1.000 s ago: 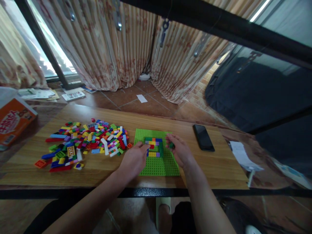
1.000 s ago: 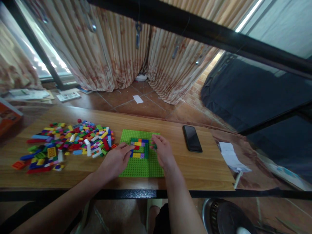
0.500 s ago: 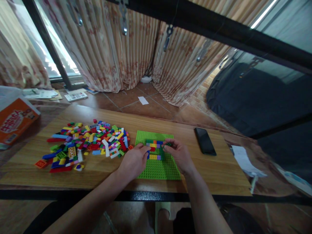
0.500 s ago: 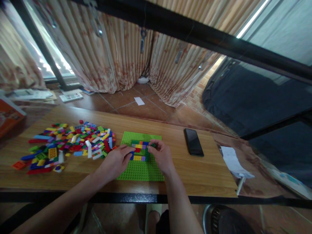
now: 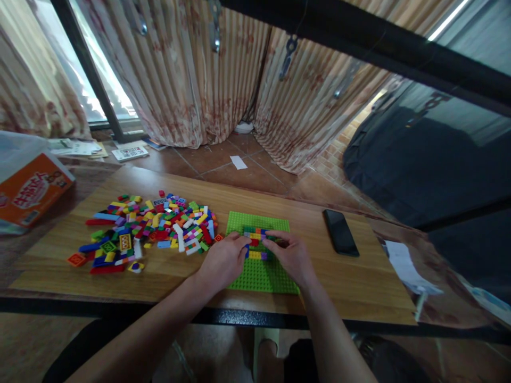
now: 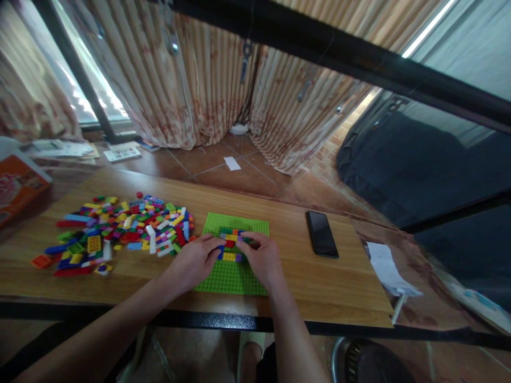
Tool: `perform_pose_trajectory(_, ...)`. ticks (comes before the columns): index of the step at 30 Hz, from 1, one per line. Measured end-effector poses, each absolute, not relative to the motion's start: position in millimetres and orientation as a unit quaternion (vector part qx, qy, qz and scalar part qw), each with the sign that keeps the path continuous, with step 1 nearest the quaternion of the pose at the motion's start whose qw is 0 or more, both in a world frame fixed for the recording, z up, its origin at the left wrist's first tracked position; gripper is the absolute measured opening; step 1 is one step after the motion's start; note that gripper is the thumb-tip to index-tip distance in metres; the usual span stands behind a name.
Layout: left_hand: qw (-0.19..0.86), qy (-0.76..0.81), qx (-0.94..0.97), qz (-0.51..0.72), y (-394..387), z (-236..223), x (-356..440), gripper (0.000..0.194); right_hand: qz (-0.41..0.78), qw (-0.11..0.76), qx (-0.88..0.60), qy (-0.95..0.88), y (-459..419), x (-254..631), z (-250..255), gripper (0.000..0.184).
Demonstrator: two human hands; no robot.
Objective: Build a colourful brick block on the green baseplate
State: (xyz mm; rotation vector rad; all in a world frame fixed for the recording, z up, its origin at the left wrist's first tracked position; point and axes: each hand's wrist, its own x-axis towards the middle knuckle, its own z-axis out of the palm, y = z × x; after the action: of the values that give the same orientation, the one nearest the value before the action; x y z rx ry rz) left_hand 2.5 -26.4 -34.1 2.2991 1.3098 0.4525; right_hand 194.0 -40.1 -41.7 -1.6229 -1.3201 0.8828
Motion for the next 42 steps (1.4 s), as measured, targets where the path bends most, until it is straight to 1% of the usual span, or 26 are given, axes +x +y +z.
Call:
perform_pose_trajectory(5,0.237,0.471,0.834,0.164,-26.7,-32.3,2.5,0.031,0.414,0.48,-0.615,-0.47,-38.7,195.0,-36.1,0.036)
perform_pose_trajectory(8,0.238,0.478,0.83,0.162,-26.6,-29.9,2.4,0.03,0.425,0.493,-0.605,-0.459,-38.2,197.9,-33.3,0.042)
perform_pose_trajectory(11,0.241,0.485,0.823,0.174,-25.6,-30.1,2.3,0.031,0.407,0.465,-0.618,-0.487,-38.0,201.8,-35.6,0.041)
perform_pose_trajectory(14,0.244,0.485,0.817,0.192,-24.0,-32.2,2.4,0.032,0.336,0.411,-0.655,-0.537,-38.0,204.7,-39.9,0.035)
perform_pose_trajectory(18,0.251,0.482,0.815,0.199,-22.9,-33.2,2.3,0.032,0.235,0.347,-0.692,-0.588,-38.8,206.0,-40.8,0.032)
perform_pose_trajectory(22,0.258,0.479,0.815,0.2,-23.0,-31.5,1.9,0.029,0.193,0.335,-0.699,-0.602,-40.2,204.6,-37.8,0.03)
perform_pose_trajectory(25,0.263,0.471,0.817,0.202,-23.1,-30.8,1.4,0.027,0.214,0.353,-0.689,-0.596,-40.6,202.5,-37.4,0.03)
perform_pose_trajectory(29,0.263,0.465,0.82,0.204,-23.2,-31.3,0.9,0.025,0.266,0.402,-0.662,-0.574,-40.6,200.6,-40.8,0.033)
perform_pose_trajectory(33,0.261,0.468,0.822,0.192,-22.7,-31.9,1.2,0.026,0.291,0.434,-0.645,-0.558,-41.1,199.4,-43.5,0.029)
perform_pose_trajectory(37,0.261,0.468,0.822,0.193,-22.4,-32.5,1.6,0.026,0.304,0.435,-0.633,-0.564,-43.0,196.7,-43.7,0.028)
perform_pose_trajectory(42,0.266,0.466,0.82,0.197,-22.2,-32.7,1.5,0.025,0.331,0.416,-0.613,-0.585,-46.3,193.3,-41.7,0.038)
